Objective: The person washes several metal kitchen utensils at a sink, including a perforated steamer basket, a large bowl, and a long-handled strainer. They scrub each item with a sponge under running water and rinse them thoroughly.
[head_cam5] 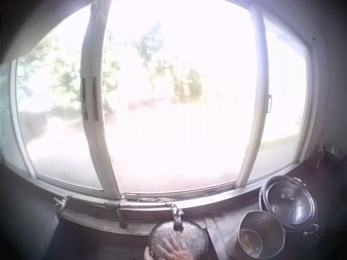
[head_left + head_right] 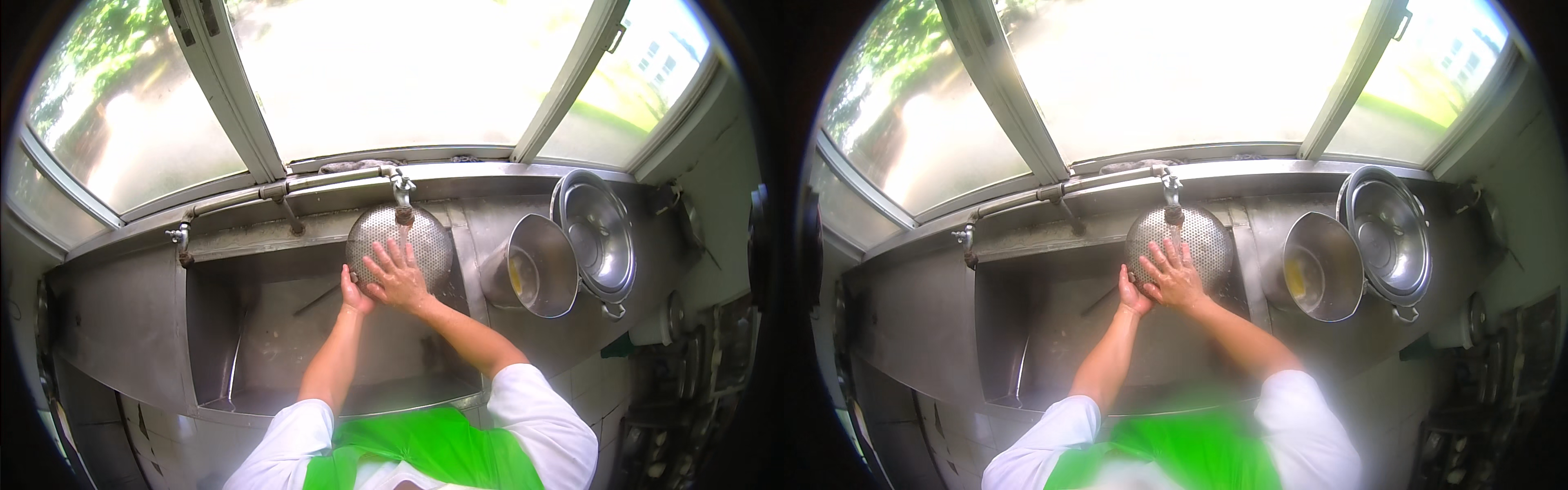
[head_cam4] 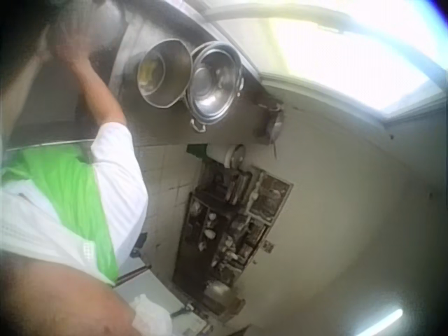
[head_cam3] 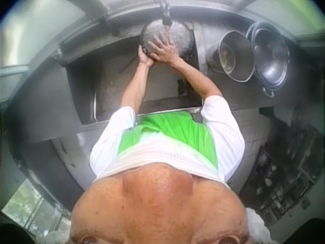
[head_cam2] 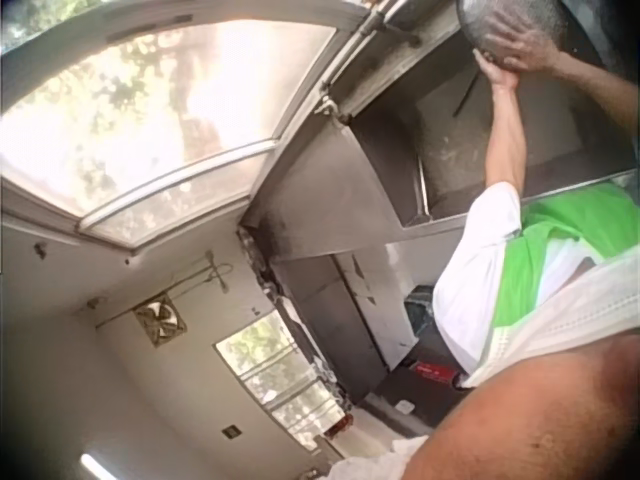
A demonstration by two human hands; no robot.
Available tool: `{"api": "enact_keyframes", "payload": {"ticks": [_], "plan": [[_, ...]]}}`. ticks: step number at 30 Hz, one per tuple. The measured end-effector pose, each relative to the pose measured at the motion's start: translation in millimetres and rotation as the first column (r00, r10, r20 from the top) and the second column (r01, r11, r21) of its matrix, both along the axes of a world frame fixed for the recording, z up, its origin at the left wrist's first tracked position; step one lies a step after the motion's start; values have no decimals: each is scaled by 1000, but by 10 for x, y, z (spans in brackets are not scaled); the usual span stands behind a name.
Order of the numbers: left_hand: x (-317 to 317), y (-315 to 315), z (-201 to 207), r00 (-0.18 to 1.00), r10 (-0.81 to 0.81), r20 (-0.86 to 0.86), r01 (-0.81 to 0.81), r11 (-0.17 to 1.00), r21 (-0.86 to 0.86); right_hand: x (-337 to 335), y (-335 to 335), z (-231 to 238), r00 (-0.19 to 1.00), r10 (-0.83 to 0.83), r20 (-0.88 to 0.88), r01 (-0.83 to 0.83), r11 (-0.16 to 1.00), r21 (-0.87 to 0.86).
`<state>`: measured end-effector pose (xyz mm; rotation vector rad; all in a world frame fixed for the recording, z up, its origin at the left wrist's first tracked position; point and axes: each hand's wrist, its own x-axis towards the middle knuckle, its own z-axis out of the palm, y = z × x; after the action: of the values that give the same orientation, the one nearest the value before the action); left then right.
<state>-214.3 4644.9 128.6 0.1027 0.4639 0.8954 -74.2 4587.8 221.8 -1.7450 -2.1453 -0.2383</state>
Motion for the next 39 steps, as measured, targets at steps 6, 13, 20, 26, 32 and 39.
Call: {"api": "enact_keyframes", "payload": {"ticks": [6,13,20,26,32,39], "plan": [[89,-78,192,996,-47,77,49,999,-17,377,314,137,938,-343,-53,331,929,-164],[-386,-378,264,993,69,-92,-69,998,7,-139,-122,-47,959,281,15,-276,948,-159],[-1181,-750,343,982,5,-191,8,997,71,486,231,-405,690,-441,-574,9,799,-602],[-1412,-720,443,961,56,-272,-21,992,128,-175,478,3,787,-235,-570,31,938,-344],[-1111,-646,485,967,-72,-243,112,982,154,377,752,-294,578,-634,-513,77,669,-740],[-354,-436,300,940,-198,-276,246,958,150,-372,88,-386,904,-26,-428,8,999,-46]]}}
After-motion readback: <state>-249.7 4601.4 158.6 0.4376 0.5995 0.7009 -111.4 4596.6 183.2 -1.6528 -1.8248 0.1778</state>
